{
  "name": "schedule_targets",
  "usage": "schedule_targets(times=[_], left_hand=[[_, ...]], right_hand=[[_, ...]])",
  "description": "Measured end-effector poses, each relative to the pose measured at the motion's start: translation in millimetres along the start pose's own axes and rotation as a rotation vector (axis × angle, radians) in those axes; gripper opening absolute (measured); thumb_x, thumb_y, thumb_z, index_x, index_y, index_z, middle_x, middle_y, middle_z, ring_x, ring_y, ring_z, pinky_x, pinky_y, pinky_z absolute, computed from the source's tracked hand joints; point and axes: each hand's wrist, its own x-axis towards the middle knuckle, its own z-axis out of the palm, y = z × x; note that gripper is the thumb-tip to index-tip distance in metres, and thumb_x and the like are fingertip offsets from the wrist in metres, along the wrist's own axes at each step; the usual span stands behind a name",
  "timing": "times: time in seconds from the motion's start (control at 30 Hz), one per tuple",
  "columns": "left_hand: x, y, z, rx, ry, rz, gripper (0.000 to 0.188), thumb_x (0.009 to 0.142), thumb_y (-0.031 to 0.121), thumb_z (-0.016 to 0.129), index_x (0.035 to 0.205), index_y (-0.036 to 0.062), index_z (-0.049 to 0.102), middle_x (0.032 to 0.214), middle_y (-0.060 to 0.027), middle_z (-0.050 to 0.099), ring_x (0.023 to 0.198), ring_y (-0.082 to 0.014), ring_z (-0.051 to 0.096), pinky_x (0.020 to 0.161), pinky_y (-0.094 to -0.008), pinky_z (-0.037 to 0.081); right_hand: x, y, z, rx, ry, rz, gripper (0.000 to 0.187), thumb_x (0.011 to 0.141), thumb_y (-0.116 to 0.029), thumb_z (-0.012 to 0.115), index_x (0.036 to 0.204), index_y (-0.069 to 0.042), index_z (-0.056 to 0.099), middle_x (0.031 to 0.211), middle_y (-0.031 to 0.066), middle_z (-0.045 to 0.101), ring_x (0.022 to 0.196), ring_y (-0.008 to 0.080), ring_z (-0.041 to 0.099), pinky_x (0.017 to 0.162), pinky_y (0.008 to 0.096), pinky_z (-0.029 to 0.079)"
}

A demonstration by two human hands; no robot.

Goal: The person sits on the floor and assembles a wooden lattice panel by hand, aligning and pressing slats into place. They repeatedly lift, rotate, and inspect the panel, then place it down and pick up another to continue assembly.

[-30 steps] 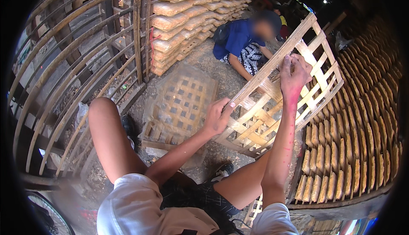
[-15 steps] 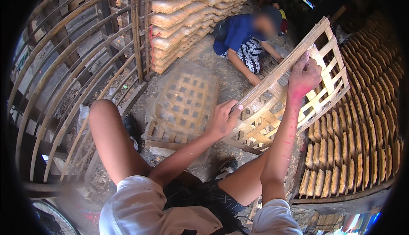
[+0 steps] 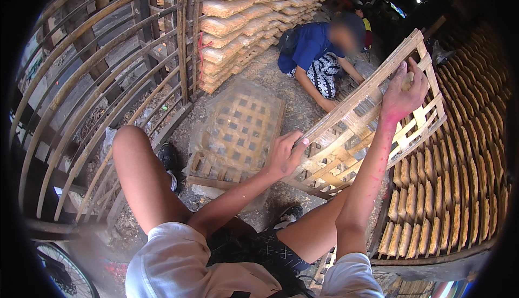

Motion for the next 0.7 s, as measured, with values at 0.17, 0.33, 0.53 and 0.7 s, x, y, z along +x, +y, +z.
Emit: schedule_targets(times=[0.17,0.33,0.53,0.7], left_hand=[[-2,-2,-2,-0.050,-0.055,-0.083,0.025,0.104,0.019,0.062,0.097,-0.0046,0.062,0.087,-0.0255,0.064,0.077,-0.0422,0.064,0.072,-0.0459,0.049],[1,-9,-5,0.066,-0.030,-0.026,0.024,0.105,0.020,0.061,0.100,-0.0027,0.065,0.082,-0.0197,0.064,0.074,-0.0293,0.062,0.070,-0.0408,0.048],[-2,-12,-1,0.063,-0.014,0.001,0.023,0.106,0.020,0.061,0.102,-0.0015,0.067,0.080,-0.0181,0.065,0.072,-0.0266,0.062,0.070,-0.0393,0.048],[-8,-9,1,0.099,-0.032,-0.085,0.022,0.106,0.020,0.061,0.104,-0.0003,0.067,0.080,-0.0184,0.065,0.071,-0.0268,0.063,0.070,-0.0400,0.049]], right_hand=[[8,20,5,-0.095,-0.178,-0.020,0.019,0.102,-0.016,0.066,0.111,-0.002,0.073,0.103,0.0132,0.071,0.099,0.0340,0.067,0.088,0.0468,0.052],[10,25,-3,-0.103,-0.117,0.006,0.019,0.103,-0.017,0.059,0.097,0.000,0.066,0.095,0.0184,0.067,0.090,0.0403,0.064,0.082,0.0528,0.048],[-10,24,-26,-0.065,-0.274,0.143,0.020,0.096,-0.021,0.076,0.101,-0.002,0.071,0.102,0.0149,0.072,0.097,0.0340,0.065,0.091,0.0464,0.050],[0,27,-20,-0.012,-0.272,0.077,0.028,0.096,-0.025,0.080,0.118,-0.007,0.079,0.117,0.0118,0.073,0.119,0.0311,0.061,0.107,0.0431,0.047]])
